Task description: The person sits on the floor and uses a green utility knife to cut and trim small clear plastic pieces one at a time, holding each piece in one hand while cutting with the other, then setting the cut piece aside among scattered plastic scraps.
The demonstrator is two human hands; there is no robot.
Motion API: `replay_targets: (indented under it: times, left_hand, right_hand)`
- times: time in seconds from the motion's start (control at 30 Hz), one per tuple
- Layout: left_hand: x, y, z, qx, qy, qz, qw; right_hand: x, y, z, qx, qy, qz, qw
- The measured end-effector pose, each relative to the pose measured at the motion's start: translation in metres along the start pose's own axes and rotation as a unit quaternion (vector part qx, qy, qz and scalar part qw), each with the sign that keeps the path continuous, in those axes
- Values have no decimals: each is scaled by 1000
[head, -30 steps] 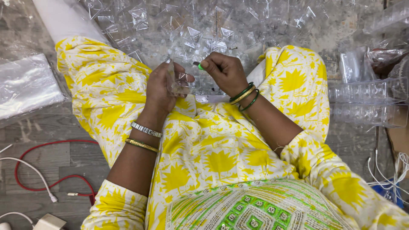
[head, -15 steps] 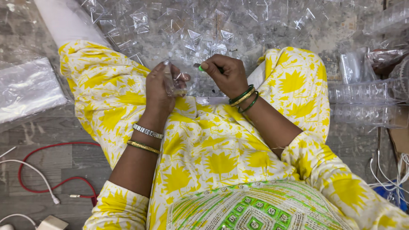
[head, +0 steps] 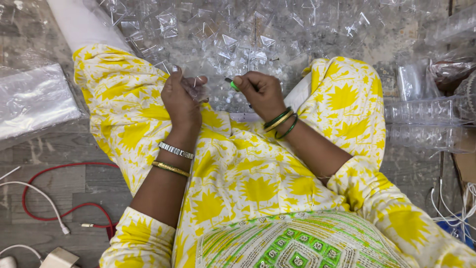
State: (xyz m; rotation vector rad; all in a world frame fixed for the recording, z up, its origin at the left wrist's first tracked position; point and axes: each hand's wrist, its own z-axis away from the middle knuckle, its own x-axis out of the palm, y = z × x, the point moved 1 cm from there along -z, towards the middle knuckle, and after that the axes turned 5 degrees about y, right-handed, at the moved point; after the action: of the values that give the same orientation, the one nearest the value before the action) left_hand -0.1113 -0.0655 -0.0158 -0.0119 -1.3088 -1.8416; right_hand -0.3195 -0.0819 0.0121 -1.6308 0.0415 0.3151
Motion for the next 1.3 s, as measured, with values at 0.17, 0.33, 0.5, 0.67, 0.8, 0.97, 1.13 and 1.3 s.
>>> replay_targets:
  times: [0.17,0.33,0.5,0.67,0.8,0.97,1.13,1.3]
  left_hand:
    - [-6,-11,-7,76,16,-27,997]
    - [-8,-15,-9,130,46,-30,990]
    - [-7,-12,-4,109,36,-69,991]
    - [-9,-19,1,72,-50,-139,986]
    - [-7,-20,-2,12,-103,-111,988]
    - [-1,-8,1,-88,-143,-25,985]
    - [0,-2,6,-88,-130,-62,986]
    - [0,-1,5,-100,-128,-62,985]
  right_hand:
    - [26,5,11,28,30,35,999]
    - [37,-7,27,64,-15,-8,998]
    - [26,-26,24,-13,6,-61,998]
    - [17,-28,12,-85,20,-46,995]
    - [-2,-15,-9,-28,37,-17,999]
    - [-60,4,-56,-140,193,201,950]
    - [-65,25,-68,-164,175,391,889]
    - [-60,49,-75,-73,101,476,871]
